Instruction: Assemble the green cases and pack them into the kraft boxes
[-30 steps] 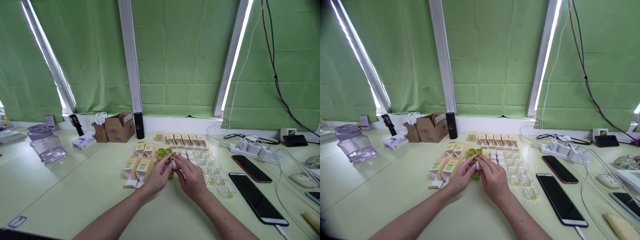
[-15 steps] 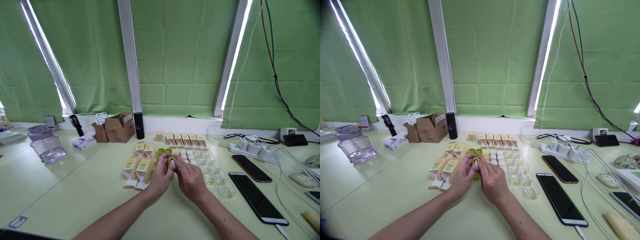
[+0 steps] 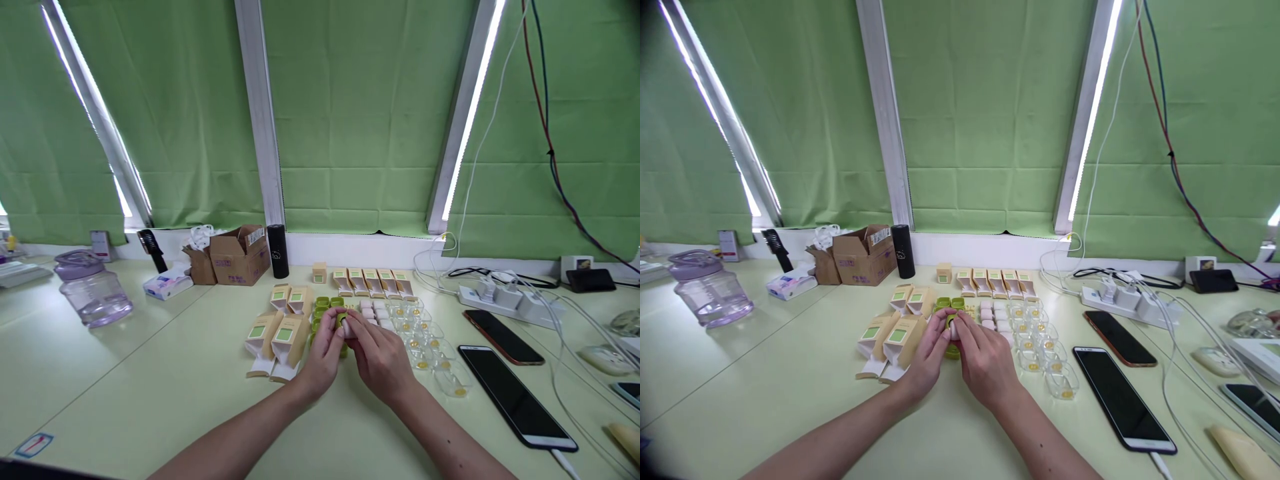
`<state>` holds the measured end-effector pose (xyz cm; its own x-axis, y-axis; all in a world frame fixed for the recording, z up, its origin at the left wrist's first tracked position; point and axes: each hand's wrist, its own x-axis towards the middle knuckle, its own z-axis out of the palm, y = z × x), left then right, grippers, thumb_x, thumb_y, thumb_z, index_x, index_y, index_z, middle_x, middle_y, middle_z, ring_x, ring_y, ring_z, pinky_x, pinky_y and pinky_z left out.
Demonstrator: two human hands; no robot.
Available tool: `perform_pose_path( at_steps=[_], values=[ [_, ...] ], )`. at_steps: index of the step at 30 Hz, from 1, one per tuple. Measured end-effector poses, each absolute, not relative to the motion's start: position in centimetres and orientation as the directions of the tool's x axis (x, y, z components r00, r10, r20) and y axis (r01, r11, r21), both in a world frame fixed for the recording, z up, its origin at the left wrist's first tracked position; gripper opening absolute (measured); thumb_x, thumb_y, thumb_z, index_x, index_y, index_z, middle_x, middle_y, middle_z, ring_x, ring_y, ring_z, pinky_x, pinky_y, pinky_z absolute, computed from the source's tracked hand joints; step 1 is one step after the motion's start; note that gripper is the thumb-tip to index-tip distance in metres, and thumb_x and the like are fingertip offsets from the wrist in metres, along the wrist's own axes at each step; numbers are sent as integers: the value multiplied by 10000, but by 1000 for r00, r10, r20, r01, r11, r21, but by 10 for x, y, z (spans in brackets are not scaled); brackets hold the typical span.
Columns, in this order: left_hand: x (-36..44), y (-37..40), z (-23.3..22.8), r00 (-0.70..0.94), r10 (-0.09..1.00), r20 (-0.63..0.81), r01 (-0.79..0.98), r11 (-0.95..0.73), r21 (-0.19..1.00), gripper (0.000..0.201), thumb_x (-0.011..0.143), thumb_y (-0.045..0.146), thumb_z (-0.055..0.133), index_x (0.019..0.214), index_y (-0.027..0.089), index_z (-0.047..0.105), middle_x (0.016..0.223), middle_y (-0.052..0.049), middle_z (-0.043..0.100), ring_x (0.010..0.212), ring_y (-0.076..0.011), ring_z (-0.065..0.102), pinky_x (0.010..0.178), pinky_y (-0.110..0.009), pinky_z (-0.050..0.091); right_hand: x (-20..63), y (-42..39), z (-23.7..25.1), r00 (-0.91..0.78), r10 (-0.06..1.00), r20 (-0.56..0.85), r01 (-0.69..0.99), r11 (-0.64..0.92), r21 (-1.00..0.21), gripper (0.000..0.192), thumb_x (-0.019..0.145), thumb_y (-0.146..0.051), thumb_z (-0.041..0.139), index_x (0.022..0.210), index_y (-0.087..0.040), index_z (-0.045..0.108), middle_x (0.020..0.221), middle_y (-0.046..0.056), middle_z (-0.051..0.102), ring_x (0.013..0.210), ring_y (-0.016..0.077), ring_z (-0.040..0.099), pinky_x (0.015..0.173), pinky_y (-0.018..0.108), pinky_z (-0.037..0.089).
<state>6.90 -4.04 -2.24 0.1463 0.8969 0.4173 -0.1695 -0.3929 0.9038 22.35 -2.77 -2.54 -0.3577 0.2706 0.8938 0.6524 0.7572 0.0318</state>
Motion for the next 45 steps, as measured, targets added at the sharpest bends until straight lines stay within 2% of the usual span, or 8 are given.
perform_pose_path(
  at_steps=[3, 6, 13, 18, 33, 36, 41, 45],
  values=[
    [69, -40, -25, 204, 894, 399, -196, -362, 911, 561, 995, 524, 649, 1452, 248, 478, 1494, -140, 564, 1421, -293, 525, 1207, -432, 429, 224, -26, -30, -366, 280, 887, 654, 756, 32, 444, 1035, -101, 481, 1468, -149, 568, 1364, 191, 723, 1165, 288, 761, 890, 402, 676],
    [71, -38, -27, 231, 889, 395, -216, -349, 912, 686, 951, 528, 720, 1510, 247, 437, 1508, -159, 561, 1427, -316, 536, 1221, -464, 428, 223, -25, -34, -354, 285, 891, 647, 762, 13, 465, 1028, -109, 479, 1484, -152, 558, 1341, 186, 733, 1178, 289, 752, 901, 405, 674],
    [70, -36, -23, 208, 910, 359, -176, -326, 929, 626, 959, 568, 691, 1457, 228, 524, 1477, -158, 599, 1396, -323, 561, 1197, -473, 461, 221, -24, -36, -321, 274, 907, 646, 764, -2, 420, 1041, -134, 504, 1454, -157, 580, 1294, 174, 751, 1165, 286, 750, 915, 413, 670],
    [70, -36, -23, 207, 910, 359, -193, -322, 927, 608, 956, 565, 697, 1439, 228, 542, 1425, -155, 630, 1394, -320, 559, 1203, -484, 457, 220, -24, -36, -309, 267, 913, 650, 760, -2, 413, 1039, -124, 515, 1443, -160, 594, 1285, 171, 757, 1153, 285, 755, 915, 414, 672],
    [70, -34, -26, 185, 909, 372, -158, -346, 925, 588, 966, 571, 678, 1422, 221, 552, 1460, -156, 608, 1410, -310, 548, 1216, -457, 437, 219, -22, -38, -282, 272, 920, 655, 755, -22, 421, 1025, -112, 524, 1434, -171, 604, 1262, 164, 766, 1119, 278, 766, 899, 410, 675],
    [70, -33, -27, 176, 913, 369, -185, -337, 923, 607, 950, 574, 700, 1426, 231, 545, 1461, -148, 609, 1396, -309, 561, 1188, -447, 463, 219, -22, -37, -276, 291, 916, 622, 781, -60, 454, 1020, -114, 521, 1466, -185, 566, 1297, 161, 748, 1174, 279, 741, 959, 435, 657],
    [67, -30, -29, 197, 924, 328, -209, -288, 935, 697, 932, 622, 696, 1474, 234, 492, 1339, -139, 685, 1235, -311, 660, 1006, -421, 575, 220, -22, -39, -278, 398, 874, 555, 809, -192, 555, 994, -116, 509, 1542, -186, 453, 1356, 161, 702, 1208, 283, 705, 958, 447, 653],
    [66, -29, -27, 207, 916, 343, -223, -297, 928, 727, 906, 616, 735, 1479, 235, 499, 1366, -144, 669, 1261, -313, 648, 1025, -410, 559, 220, -19, -43, -220, 466, 857, 516, 801, -303, 495, 1002, -122, 503, 1490, -206, 484, 1313, 145, 711, 1156, 272, 715, 934, 437, 652]
  ],
)
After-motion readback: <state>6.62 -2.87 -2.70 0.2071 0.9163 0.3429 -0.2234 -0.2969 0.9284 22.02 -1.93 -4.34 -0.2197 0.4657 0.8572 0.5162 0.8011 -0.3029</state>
